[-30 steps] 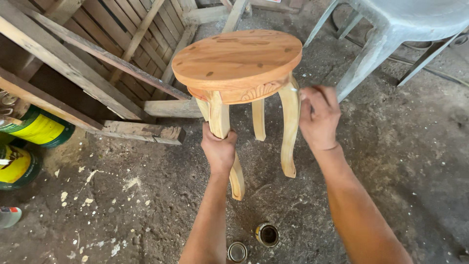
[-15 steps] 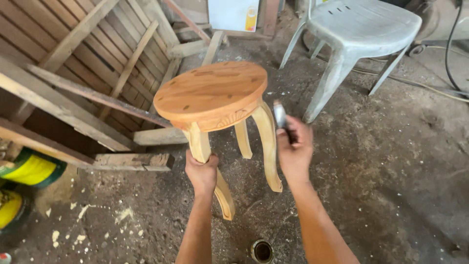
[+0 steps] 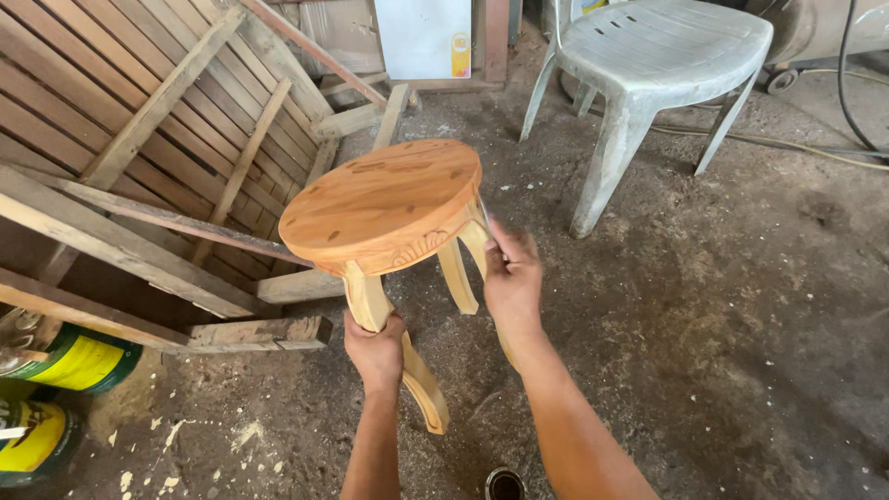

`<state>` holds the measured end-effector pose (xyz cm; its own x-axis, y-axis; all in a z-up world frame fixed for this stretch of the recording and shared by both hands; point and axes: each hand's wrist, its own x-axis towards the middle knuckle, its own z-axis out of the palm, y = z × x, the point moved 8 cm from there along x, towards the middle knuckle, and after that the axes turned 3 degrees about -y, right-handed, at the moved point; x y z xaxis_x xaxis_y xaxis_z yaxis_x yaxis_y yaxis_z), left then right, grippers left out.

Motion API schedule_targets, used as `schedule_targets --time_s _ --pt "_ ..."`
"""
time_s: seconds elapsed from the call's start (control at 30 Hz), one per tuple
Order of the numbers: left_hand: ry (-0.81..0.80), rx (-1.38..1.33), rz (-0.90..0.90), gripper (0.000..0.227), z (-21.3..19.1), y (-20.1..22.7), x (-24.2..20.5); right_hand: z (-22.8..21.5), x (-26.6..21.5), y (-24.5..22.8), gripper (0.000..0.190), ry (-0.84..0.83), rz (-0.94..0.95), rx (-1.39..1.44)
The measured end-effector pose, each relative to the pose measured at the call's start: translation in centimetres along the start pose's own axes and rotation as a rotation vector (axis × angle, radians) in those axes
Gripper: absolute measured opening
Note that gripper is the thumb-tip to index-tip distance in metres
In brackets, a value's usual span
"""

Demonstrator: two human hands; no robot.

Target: The person applies wood filler to the seat and legs of a wooden stool using a small knife, smoothing the material into decorative carvings and wiping the surface with a rag.

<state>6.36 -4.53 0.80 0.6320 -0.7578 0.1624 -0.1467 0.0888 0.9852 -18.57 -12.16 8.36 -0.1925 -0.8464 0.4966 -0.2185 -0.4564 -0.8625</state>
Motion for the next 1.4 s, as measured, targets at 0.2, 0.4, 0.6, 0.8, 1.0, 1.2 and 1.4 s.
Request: schedule_targets --time_s 0.2,0.4,0.6,0.8,1.0,1.2,1.4 --pt "-0.003 -0.010 0.063 0.026 0.0 -0.6 0.1 -1.1 -1.2 5.6 0.032 -0.086 0.211 0.227" --pt "0.006 0.067 0.022 0.030 0.0 -1.8 -2.0 -0.6 3.0 14.7 0.018 0.115 0.662 0.745" --pt "0.093 0.118 -0.073 0.030 -0.2 -4.1 -8.3 -3.1 -1.7 14.5 0.026 0.184 0.954 0.726" --pt "0.008 -0.047 0.010 0.043 -0.2 -7.2 -11.2 -8.0 -7.4 12.2 0.032 0.264 0.757 0.789" --pt "-0.233 -0.117 -0.090 0.052 1.7 -9.2 -7.3 -11.4 -13.4 13.8 0.021 0.580 0.761 0.902" --pt "-0.330 0.230 -0.294 0.055 2.2 -9.1 -2.8 -10.7 -17.2 10.3 0.030 0.493 0.848 0.993" --pt "-0.164 0.586 -0.021 0.072 0.5 -3.9 -6.0 -23.3 -10.7 4.2 0.031 0.393 0.701 0.503"
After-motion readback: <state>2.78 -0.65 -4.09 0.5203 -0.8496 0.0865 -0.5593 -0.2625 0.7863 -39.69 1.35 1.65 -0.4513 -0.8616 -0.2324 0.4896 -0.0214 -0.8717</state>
